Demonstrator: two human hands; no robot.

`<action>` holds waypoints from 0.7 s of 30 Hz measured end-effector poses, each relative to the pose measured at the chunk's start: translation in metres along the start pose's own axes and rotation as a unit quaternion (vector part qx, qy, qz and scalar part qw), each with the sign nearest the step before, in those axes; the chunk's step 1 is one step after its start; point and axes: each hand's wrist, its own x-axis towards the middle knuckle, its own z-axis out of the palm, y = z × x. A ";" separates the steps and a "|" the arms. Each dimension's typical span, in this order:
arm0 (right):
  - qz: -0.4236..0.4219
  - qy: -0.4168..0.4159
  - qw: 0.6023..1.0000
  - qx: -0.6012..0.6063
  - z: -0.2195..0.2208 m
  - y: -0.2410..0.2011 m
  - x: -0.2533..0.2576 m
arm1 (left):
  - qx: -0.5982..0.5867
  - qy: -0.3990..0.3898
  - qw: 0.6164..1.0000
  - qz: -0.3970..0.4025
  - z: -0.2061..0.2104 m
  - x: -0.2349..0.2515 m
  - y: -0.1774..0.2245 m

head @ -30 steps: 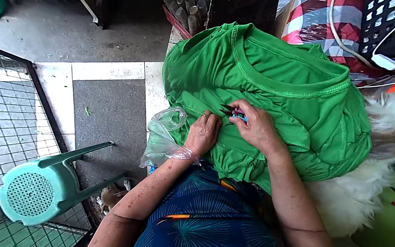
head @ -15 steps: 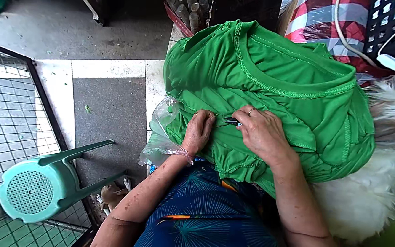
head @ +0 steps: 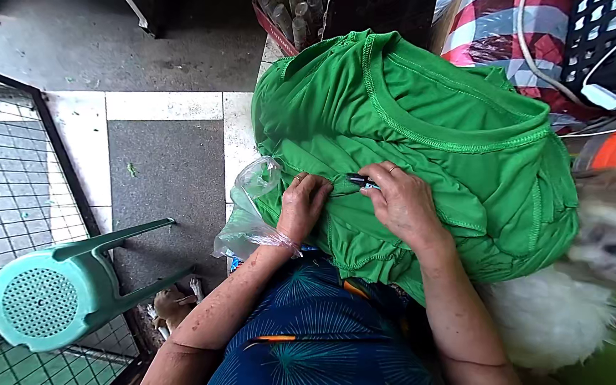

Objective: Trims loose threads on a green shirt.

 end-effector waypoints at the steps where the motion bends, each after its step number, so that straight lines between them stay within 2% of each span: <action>1: 0.010 0.008 1.000 0.015 -0.001 0.001 0.000 | -0.011 -0.014 1.000 -0.010 -0.002 0.000 0.000; 4: 0.041 0.009 0.998 0.044 -0.005 0.000 0.001 | -0.093 -0.065 0.990 -0.079 -0.011 0.000 -0.003; 7: 0.031 -0.029 0.997 0.059 -0.012 0.002 0.001 | -0.170 -0.095 0.970 -0.143 -0.018 -0.001 -0.004; 11: 0.027 -0.083 0.996 0.024 -0.022 -0.002 0.000 | -0.178 -0.105 0.967 -0.150 -0.021 -0.003 -0.004; 21: 0.068 -0.125 0.989 -0.030 -0.019 -0.019 0.005 | -0.200 -0.097 0.964 -0.149 -0.018 -0.003 -0.007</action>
